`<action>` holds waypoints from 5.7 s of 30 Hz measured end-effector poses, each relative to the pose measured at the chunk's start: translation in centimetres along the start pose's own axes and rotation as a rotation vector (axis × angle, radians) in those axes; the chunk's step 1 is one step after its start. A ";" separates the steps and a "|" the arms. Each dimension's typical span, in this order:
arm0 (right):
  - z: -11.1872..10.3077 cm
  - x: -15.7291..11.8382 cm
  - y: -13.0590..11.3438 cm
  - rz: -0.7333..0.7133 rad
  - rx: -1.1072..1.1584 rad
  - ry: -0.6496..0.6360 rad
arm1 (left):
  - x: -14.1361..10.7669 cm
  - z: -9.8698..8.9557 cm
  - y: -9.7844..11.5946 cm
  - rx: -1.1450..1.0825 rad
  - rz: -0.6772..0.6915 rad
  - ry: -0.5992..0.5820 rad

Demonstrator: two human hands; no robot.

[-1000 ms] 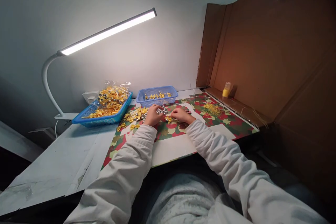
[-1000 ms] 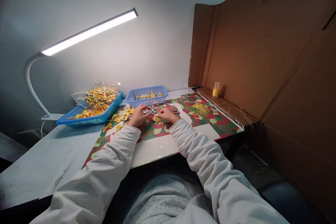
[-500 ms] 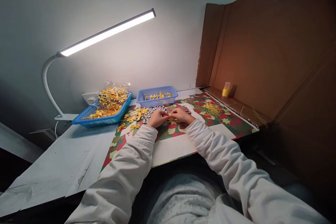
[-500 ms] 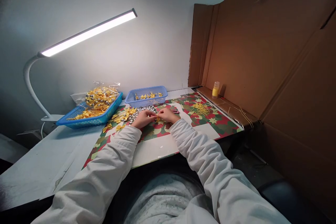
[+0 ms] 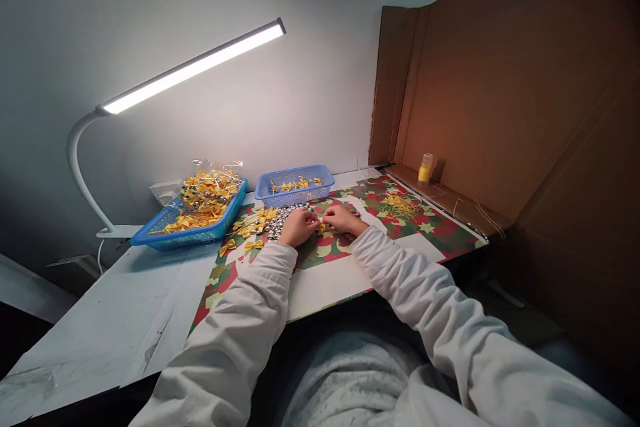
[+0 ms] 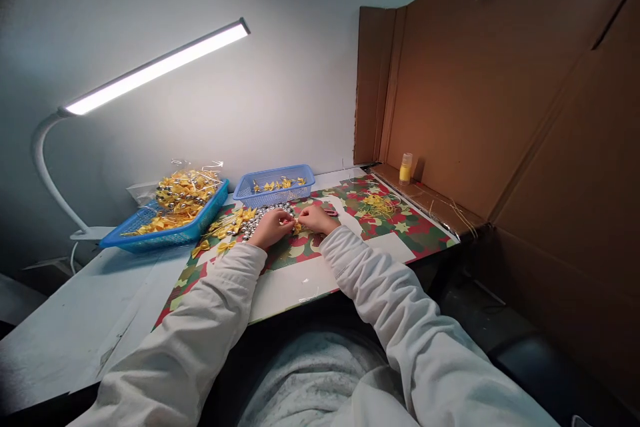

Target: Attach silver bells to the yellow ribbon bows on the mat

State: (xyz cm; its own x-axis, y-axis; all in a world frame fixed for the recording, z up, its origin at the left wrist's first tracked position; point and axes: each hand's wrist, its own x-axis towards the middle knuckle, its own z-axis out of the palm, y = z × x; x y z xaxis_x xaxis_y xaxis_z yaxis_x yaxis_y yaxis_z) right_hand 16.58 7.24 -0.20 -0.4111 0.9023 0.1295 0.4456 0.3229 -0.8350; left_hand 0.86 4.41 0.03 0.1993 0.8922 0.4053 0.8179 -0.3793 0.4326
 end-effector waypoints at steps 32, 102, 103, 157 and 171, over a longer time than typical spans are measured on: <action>-0.3 0.2 0.3 0.046 -0.027 0.040 | 0.0 0.2 0.0 -0.109 -0.050 -0.019; -1.2 -0.2 -0.3 -0.166 -0.437 0.174 | 2.1 1.2 -1.4 -0.096 0.148 -0.076; -1.2 -0.1 -0.2 -0.165 -0.437 0.177 | 2.0 1.2 -1.4 -0.092 0.143 -0.079; -0.9 0.9 1.1 -0.166 -0.406 0.293 | 1.3 0.8 -0.8 -0.240 0.012 -0.137; -1.1 0.3 0.1 -0.155 -0.371 0.297 | 1.3 0.8 -0.9 -0.250 0.012 -0.155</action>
State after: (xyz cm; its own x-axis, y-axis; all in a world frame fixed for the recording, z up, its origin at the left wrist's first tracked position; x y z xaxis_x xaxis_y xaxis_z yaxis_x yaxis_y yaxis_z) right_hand 17.38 7.85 0.30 -0.2748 0.8608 0.4284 0.6721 0.4906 -0.5546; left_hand 0.86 6.12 -0.44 0.3040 0.9067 0.2925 0.6601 -0.4219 0.6215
